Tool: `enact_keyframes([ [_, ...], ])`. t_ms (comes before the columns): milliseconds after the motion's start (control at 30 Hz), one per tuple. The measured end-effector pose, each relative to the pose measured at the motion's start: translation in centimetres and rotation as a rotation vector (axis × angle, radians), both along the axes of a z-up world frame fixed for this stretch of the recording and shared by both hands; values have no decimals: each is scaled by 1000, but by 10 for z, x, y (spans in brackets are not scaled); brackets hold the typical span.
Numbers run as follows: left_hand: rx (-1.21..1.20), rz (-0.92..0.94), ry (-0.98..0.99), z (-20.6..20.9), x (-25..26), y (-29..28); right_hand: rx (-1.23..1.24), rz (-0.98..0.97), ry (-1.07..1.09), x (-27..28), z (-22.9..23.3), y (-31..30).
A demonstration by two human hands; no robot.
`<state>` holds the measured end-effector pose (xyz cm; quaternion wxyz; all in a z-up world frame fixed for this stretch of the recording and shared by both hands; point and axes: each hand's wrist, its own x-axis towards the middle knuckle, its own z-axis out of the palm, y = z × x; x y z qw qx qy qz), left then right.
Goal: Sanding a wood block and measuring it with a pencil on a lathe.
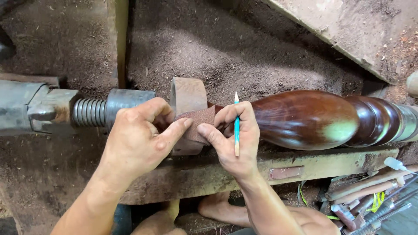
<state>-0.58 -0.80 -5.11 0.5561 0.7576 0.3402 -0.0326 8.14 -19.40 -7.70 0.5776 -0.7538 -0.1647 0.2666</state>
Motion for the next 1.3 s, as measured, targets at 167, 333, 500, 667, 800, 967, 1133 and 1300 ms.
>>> enact_keyframes([
  [167,-4,-38,-19,-7,-2,5,57,-9,125,0,-3,0],
  [333,-30,-43,-107,-7,-4,4,145,-9,242,5,-1,1],
  [500,-77,-49,12,-3,2,6,60,12,195,10,4,-2],
  [667,-55,-59,-8,-15,0,4,-125,68,-186,0,38,6],
  [800,-88,-24,-116,-12,2,5,-47,209,-540,-13,45,-18],
  [967,-153,-28,-112,-6,4,5,78,322,-575,-24,40,-24],
  [1133,-133,-42,-209,-13,2,3,-57,356,-665,-25,40,-11],
  [1300,-135,-57,-248,-15,1,3,-70,379,-698,-24,35,-8],
])
